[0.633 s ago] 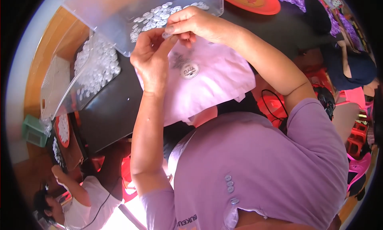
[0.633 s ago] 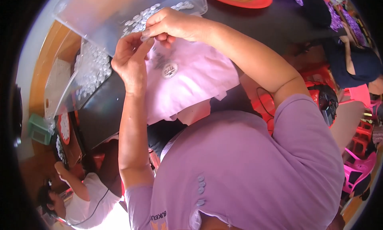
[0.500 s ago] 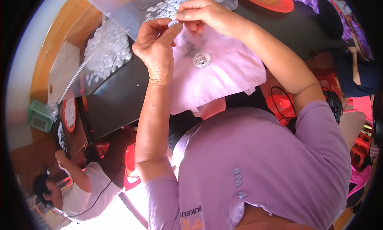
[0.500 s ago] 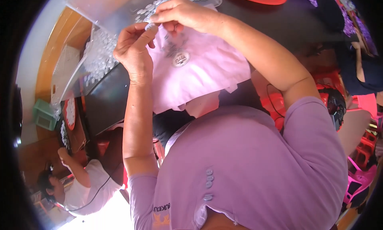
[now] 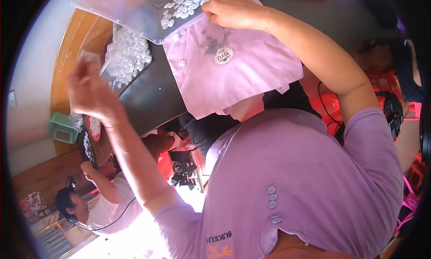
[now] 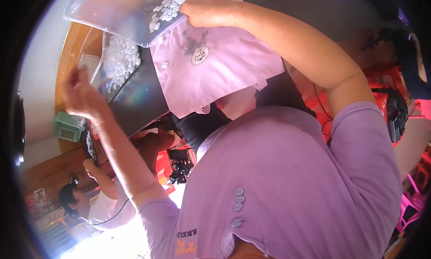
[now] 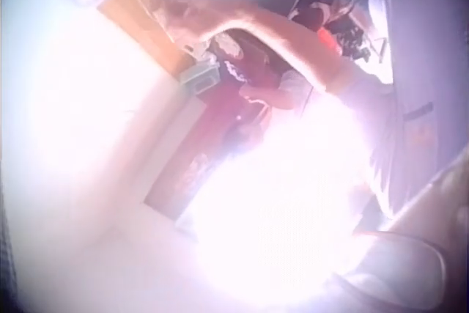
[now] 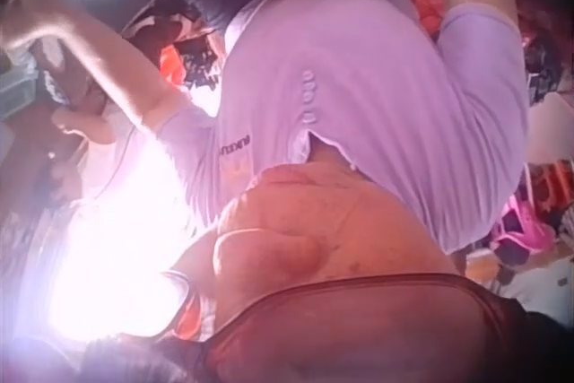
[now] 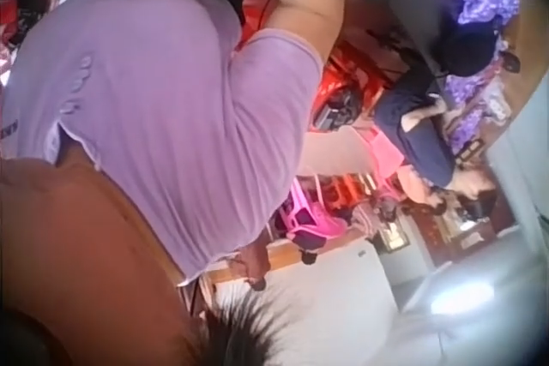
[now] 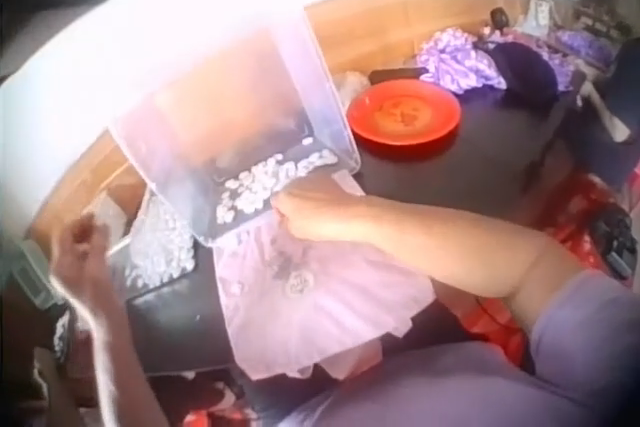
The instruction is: Placing small white buttons or components onto a pink garment for assembly.
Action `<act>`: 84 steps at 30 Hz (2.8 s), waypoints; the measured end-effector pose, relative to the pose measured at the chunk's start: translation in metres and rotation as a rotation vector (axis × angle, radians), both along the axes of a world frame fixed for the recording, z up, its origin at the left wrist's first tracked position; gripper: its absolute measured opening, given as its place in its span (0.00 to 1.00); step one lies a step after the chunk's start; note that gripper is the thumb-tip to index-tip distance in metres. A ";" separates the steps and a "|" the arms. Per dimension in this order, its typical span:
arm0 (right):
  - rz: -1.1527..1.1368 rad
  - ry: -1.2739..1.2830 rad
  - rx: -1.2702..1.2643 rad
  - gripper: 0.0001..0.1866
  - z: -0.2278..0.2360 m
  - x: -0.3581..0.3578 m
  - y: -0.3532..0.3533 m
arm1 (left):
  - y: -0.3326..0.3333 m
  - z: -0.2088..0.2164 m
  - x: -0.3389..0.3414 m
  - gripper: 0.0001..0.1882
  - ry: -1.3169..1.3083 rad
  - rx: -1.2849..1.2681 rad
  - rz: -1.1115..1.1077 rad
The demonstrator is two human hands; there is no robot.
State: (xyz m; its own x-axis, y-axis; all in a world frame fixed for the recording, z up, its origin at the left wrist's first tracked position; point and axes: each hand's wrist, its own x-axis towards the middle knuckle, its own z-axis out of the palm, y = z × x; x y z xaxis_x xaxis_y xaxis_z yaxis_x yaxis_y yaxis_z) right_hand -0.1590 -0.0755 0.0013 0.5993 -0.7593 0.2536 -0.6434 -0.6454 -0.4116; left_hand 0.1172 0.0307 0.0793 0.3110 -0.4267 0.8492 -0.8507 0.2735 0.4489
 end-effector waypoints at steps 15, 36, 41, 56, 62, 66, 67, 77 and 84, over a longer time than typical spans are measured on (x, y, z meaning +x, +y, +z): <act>-0.129 0.073 -0.235 0.08 0.005 0.011 0.017 | 0.027 -0.109 -0.057 0.04 -0.522 0.460 -0.164; 0.281 -0.601 0.435 0.09 0.005 0.009 0.003 | -0.036 -0.078 -0.097 0.06 1.217 0.561 -0.902; 0.249 -0.620 0.514 0.09 0.011 0.005 0.005 | -0.041 -0.077 -0.108 0.09 0.960 0.461 -0.855; 0.132 -0.079 0.045 0.03 0.041 -0.026 0.006 | -0.046 -0.089 -0.095 0.08 0.862 0.549 -0.697; 0.138 0.209 -0.038 0.04 0.042 -0.035 0.011 | -0.047 -0.096 -0.096 0.05 0.597 0.549 -0.556; 0.080 0.359 -0.095 0.04 0.024 -0.041 0.024 | -0.045 -0.094 -0.098 0.05 0.578 0.574 -0.557; 0.091 0.340 -0.162 0.04 0.012 -0.045 0.026 | -0.044 -0.094 -0.098 0.05 0.579 0.588 -0.554; -0.005 0.211 -0.394 0.06 -0.008 -0.044 0.036 | -0.043 -0.093 -0.102 0.05 0.539 0.642 -0.542; -0.026 0.140 -0.248 0.03 -0.002 -0.049 0.032 | -0.041 -0.093 -0.100 0.05 0.528 0.633 -0.544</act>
State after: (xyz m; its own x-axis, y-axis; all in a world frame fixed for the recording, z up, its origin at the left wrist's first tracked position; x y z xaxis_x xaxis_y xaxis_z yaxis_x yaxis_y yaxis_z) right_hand -0.2076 -0.0437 -0.0008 0.6225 -0.7003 0.3494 -0.7008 -0.6975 -0.1494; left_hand 0.0170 -0.0101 -0.0137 0.2108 -0.9516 0.2238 -0.3287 0.1467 0.9330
